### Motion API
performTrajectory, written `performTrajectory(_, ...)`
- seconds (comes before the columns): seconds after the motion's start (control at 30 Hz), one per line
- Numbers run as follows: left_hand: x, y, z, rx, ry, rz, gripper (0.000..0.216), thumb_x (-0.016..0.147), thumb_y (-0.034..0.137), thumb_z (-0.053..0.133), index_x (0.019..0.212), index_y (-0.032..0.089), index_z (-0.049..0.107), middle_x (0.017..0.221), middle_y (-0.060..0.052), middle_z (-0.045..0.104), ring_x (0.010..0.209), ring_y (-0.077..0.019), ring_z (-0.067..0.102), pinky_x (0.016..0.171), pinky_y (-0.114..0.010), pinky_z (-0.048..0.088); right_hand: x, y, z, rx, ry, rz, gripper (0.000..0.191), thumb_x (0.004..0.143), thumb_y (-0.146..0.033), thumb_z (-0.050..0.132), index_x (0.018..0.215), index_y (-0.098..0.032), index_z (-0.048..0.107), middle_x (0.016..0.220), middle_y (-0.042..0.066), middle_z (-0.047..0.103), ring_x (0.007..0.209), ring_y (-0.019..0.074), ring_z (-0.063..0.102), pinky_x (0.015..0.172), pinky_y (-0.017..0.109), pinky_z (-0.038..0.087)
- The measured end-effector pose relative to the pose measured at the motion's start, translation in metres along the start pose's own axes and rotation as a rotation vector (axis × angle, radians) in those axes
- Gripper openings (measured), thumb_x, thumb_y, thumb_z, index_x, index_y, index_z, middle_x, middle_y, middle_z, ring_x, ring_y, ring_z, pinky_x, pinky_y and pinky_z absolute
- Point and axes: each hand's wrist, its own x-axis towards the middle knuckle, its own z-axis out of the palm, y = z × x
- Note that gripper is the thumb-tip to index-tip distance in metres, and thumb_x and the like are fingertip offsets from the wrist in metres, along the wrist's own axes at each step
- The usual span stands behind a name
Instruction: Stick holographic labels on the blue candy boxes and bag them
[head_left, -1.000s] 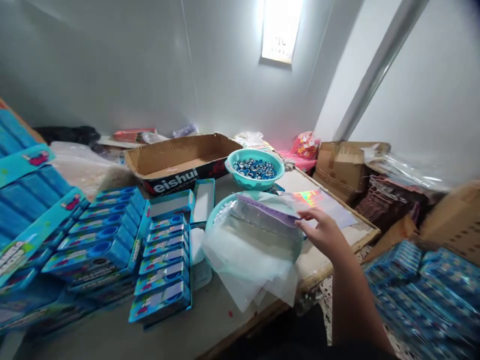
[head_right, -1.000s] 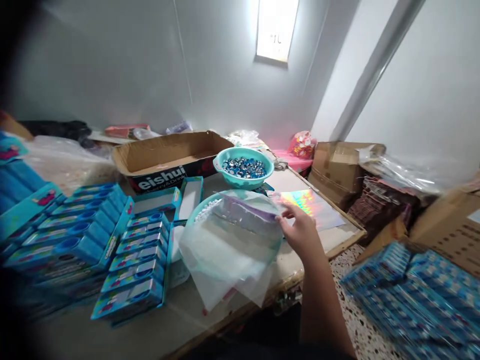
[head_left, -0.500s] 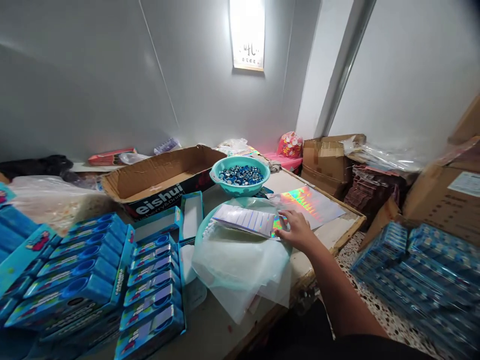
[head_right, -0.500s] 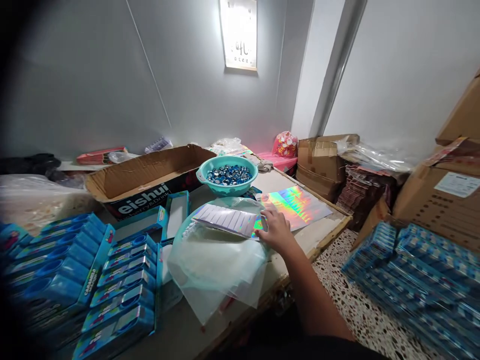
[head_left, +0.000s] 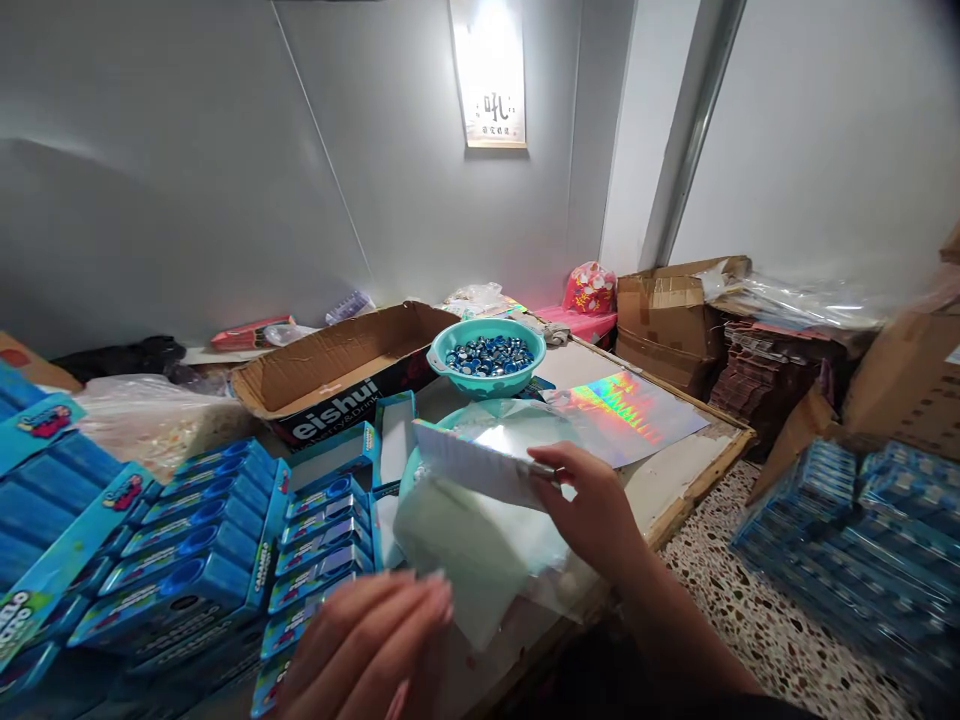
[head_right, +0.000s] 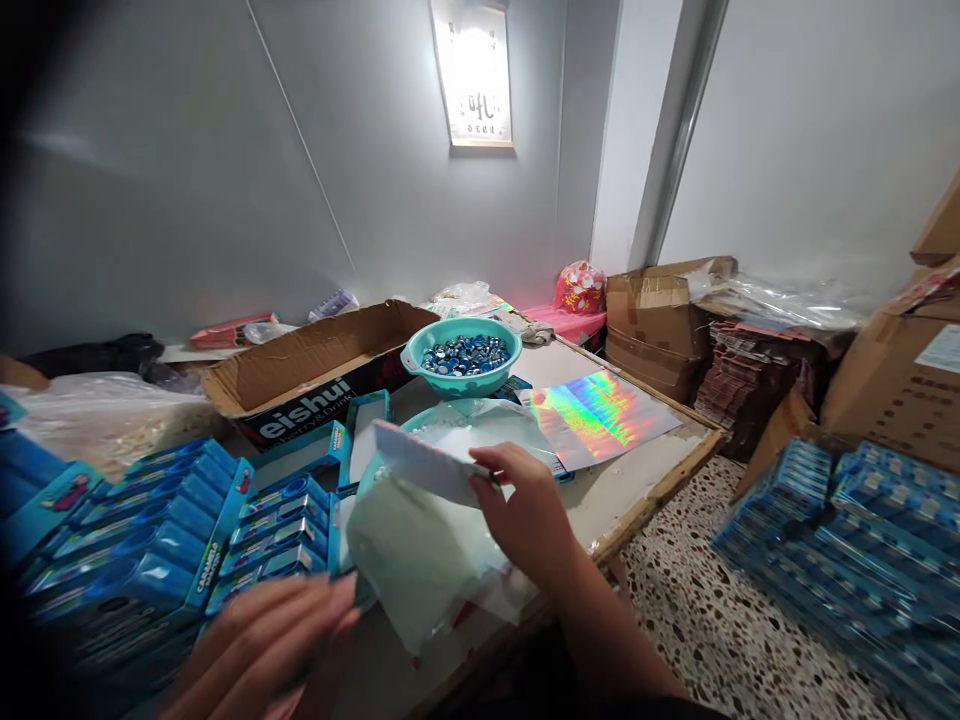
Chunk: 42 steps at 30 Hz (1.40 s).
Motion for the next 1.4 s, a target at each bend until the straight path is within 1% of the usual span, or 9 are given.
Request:
performTrajectory(0.1, 0.053, 0.0, 0.022, 0.068, -0.079, 0.018, 0.039, 0.082, 0.008, 0.072, 0.121, 0.013, 0.067, 0.113, -0.01, 0.075, 0.112, -0.0252, 0.066, 0.099, -0.04, 0.051, -0.014, -0.027, 0.008, 0.122, 0.053, -0.036, 0.019, 0.082, -0.011, 0.069, 0.096, -0.023, 0.071, 0.089, -0.001, 0.072, 0.078, 0.0126, 0.066, 0.07, 0.022, 0.054)
performTrajectory(0.2, 0.074, -0.001, 0.041, 0.039, -0.122, 0.039, 0.035, 0.086, 0.006, 0.067, 0.12, 0.015, 0.067, 0.113, -0.007, 0.076, 0.112, -0.0231, 0.066, 0.103, -0.042, 0.048, -0.019, -0.036, 0.009, 0.217, 0.035, -0.036, 0.019, 0.082, -0.008, 0.07, 0.093, -0.024, 0.07, 0.087, -0.002, 0.072, 0.078, 0.012, 0.067, 0.071, 0.022, 0.055)
performTrajectory(0.37, 0.058, -0.006, 0.058, 0.004, -0.084, 0.122, 0.043, 0.081, -0.002, 0.07, 0.122, 0.012, 0.066, 0.115, -0.011, 0.075, 0.111, -0.0214, 0.068, 0.1, -0.038, 0.052, -0.021, -0.03, 0.007, 0.367, 0.046, 0.061, 0.024, 0.079, -0.004, 0.07, 0.092, -0.025, 0.073, 0.089, -0.001, 0.072, 0.08, 0.0123, 0.067, 0.067, 0.02, 0.055)
performTrajectory(0.5, 0.051, -0.005, 0.065, 0.031, -0.037, 0.154, 0.043, 0.08, -0.002, 0.071, 0.12, 0.012, 0.068, 0.119, -0.015, 0.074, 0.114, -0.0242, 0.068, 0.102, -0.041, 0.052, -0.02, -0.028, 0.006, 0.592, 0.062, 0.23, 0.014, 0.083, -0.012, 0.072, 0.09, -0.024, 0.075, 0.088, 0.0, 0.071, 0.081, 0.0136, 0.067, 0.069, 0.022, 0.056)
performTrajectory(0.83, 0.052, 0.004, 0.069, -0.013, -0.077, 0.156, 0.032, 0.078, 0.008, 0.075, 0.107, 0.021, 0.069, 0.102, -0.002, 0.079, 0.113, -0.0229, 0.069, 0.11, -0.04, 0.048, -0.017, -0.025, 0.002, 0.848, 0.103, 0.331, 0.009, 0.082, -0.028, 0.078, 0.091, -0.027, 0.076, 0.087, 0.001, 0.069, 0.08, 0.0163, 0.065, 0.066, 0.026, 0.058)
performTrajectory(1.03, 0.041, 0.016, 0.059, -0.421, -0.002, -0.181, 0.028, 0.078, 0.001, 0.07, 0.091, 0.025, 0.065, 0.086, 0.005, 0.078, 0.089, -0.0152, 0.074, 0.106, -0.041, 0.052, -0.006, -0.016, -0.001, 0.877, 0.251, 0.582, 0.028, 0.066, -0.039, 0.087, 0.083, -0.021, 0.074, 0.076, 0.002, 0.069, 0.064, 0.0142, 0.059, 0.055, 0.023, 0.049)
performTrajectory(1.17, 0.034, 0.018, 0.044, -0.584, 0.134, -0.667, 0.017, 0.08, 0.01, 0.072, 0.081, 0.026, 0.067, 0.083, 0.006, 0.077, 0.084, -0.014, 0.074, 0.097, -0.036, 0.058, 0.01, 0.009, -0.004, 0.744, 0.326, 0.627, 0.041, 0.061, -0.044, 0.087, 0.087, -0.018, 0.068, 0.079, 0.003, 0.065, 0.065, 0.0154, 0.058, 0.054, 0.025, 0.046)
performTrajectory(1.3, 0.031, 0.008, 0.027, -0.596, 0.271, -1.174, 0.015, 0.073, 0.032, 0.082, 0.077, 0.024, 0.07, 0.079, 0.0, 0.077, 0.085, -0.0195, 0.075, 0.075, -0.027, 0.061, 0.019, 0.037, -0.007, 0.295, 0.323, 0.479, 0.057, 0.073, -0.049, 0.075, 0.118, -0.017, 0.061, 0.111, 0.013, 0.064, 0.089, 0.0259, 0.065, 0.075, 0.041, 0.055)
performTrajectory(1.4, 0.028, -0.006, 0.016, -0.596, 0.356, -1.313, 0.027, 0.061, 0.037, 0.089, 0.073, 0.022, 0.07, 0.069, 0.0, 0.074, 0.067, -0.0172, 0.071, 0.057, -0.023, 0.056, 0.021, 0.037, -0.009, -0.226, 0.411, 0.168, 0.062, 0.082, -0.04, 0.068, 0.136, -0.015, 0.051, 0.137, 0.021, 0.049, 0.124, 0.0348, 0.053, 0.102, 0.055, 0.045)
